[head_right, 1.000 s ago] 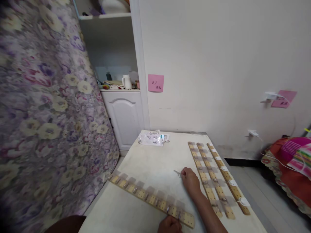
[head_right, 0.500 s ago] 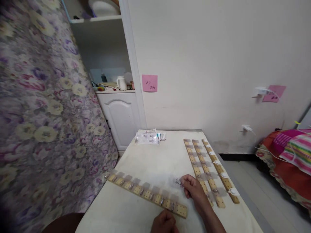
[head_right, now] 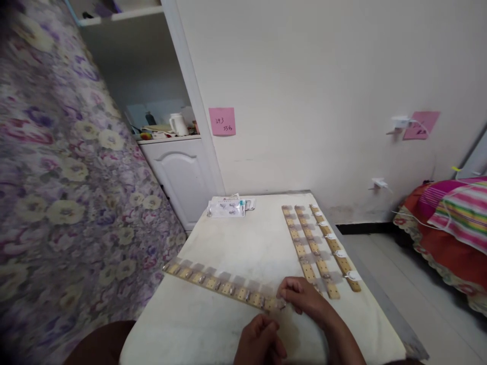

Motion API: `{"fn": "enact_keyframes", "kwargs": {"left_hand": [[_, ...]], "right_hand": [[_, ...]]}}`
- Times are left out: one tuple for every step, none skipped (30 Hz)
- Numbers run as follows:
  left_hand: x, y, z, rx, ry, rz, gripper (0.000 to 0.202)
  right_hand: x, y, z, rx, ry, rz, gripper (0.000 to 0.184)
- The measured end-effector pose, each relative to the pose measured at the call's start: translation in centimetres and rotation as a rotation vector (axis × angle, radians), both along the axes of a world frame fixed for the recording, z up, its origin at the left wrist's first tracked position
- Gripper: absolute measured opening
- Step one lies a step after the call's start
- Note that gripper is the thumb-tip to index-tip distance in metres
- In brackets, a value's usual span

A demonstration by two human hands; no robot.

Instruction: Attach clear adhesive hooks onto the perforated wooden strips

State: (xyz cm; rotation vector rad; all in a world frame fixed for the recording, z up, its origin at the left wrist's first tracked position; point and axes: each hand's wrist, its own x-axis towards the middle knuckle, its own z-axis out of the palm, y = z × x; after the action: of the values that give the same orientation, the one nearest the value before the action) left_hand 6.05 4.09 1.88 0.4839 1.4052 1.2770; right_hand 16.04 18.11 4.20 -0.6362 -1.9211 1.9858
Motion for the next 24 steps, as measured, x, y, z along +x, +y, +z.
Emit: {"fn": "enact_keyframes", "kwargs": {"left_hand": [[0.3, 0.2, -0.3, -0.007, -0.014, 0.009, 0.034], [0.5, 0.3, -0.6, -0.013, -0.029, 0.019, 0.034], [0.7, 0.5, -0.8, -0.020, -0.046, 0.024, 0.034], [0.8, 0.6, -1.0, -0.025, -0.066, 0.030, 0.033], [0.8, 0.7, -1.1, -0.026, -0.088, 0.040, 0.031], [0.8, 0.9, -1.2, -0.025, -0.110, 0.049, 0.029], [0.8, 1.0, -1.2, -0.023, -0.132, 0.057, 0.027], [0.7, 1.2, -1.1, -0.025, -0.153, 0.066, 0.026], [0.7, 1.4, -1.1, -0.030, -0.170, 0.077, 0.024], [0.7, 1.5, -1.0, -0.038, -0.180, 0.089, 0.023], [0.7, 1.7, -0.9, -0.054, -0.191, 0.100, 0.022], [0.7, 1.8, -0.8, -0.071, -0.200, 0.112, 0.021], [0.8, 1.9, -0.6, -0.088, -0.206, 0.125, 0.020], [0.9, 2.0, -0.5, -0.103, -0.207, 0.139, 0.019], [1.0, 2.1, -0.3, -0.119, -0.204, 0.149, 0.018], [1.0, 2.2, -0.2, -0.132, -0.200, 0.156, 0.016], [1.1, 2.3, -0.1, -0.142, -0.194, 0.162, 0.015], [1.1, 2.3, 0.0, -0.150, -0.187, 0.166, 0.014], [1.2, 2.4, 0.1, -0.157, -0.181, 0.171, 0.013], [1.2, 2.4, 0.1, -0.162, -0.176, 0.177, 0.012], [1.2, 2.4, 0.1, -0.165, -0.172, 0.181, 0.011], [1.2, 2.4, 0.1, -0.167, -0.169, 0.185, 0.011], [1.2, 2.4, 0.0, -0.167, -0.167, 0.187, 0.011], [1.1, 2.4, 0.0, -0.163, -0.165, 0.191, 0.012]], "right_hand": [[0.2, 0.1, -0.2, 0.013, -0.024, 0.014, 0.023], [0.4, 0.1, -0.4, 0.028, -0.046, 0.021, 0.023], [0.4, 0.2, -0.6, 0.045, -0.066, 0.021, 0.024], [0.5, 0.2, -0.8, 0.061, -0.083, 0.014, 0.024], [0.4, 0.3, -1.0, 0.075, -0.093, 0.002, 0.024], [0.3, 0.3, -1.2, 0.088, -0.097, -0.016, 0.024], [0.2, 0.4, -1.3, 0.099, -0.096, -0.034, 0.024], [0.0, 0.4, -1.5, 0.108, -0.092, -0.054, 0.023], [-0.2, 0.4, -1.6, 0.115, -0.087, -0.071, 0.022], [-0.4, 0.3, -1.7, 0.122, -0.084, -0.089, 0.020], [-0.6, 0.3, -1.8, 0.131, -0.084, -0.104, 0.019], [-0.8, 0.3, -1.9, 0.142, -0.087, -0.115, 0.017], [-0.9, 0.3, -1.9, 0.156, -0.092, -0.124, 0.016], [-1.0, 0.3, -2.0, 0.172, -0.100, -0.131, 0.016], [-1.0, 0.3, -2.1, 0.190, -0.113, -0.137, 0.016], [-1.0, 0.3, -2.2, 0.209, -0.126, -0.143, 0.016], [-1.0, 0.3, -2.3, 0.225, -0.138, -0.147, 0.016], [-0.9, 0.3, -2.3, 0.234, -0.148, -0.147, 0.016], [-0.8, 0.3, -2.4, 0.236, -0.155, -0.140, 0.017], [-0.7, 0.3, -2.5, 0.232, -0.159, -0.129, 0.017], [-0.5, 0.3, -2.5, 0.222, -0.161, -0.116, 0.018], [-0.4, 0.3, -2.5, 0.211, -0.163, -0.103, 0.019], [-0.3, 0.3, -2.5, 0.201, -0.164, -0.093, 0.020], [-0.3, 0.3, -2.5, 0.195, -0.164, -0.087, 0.021]]}}
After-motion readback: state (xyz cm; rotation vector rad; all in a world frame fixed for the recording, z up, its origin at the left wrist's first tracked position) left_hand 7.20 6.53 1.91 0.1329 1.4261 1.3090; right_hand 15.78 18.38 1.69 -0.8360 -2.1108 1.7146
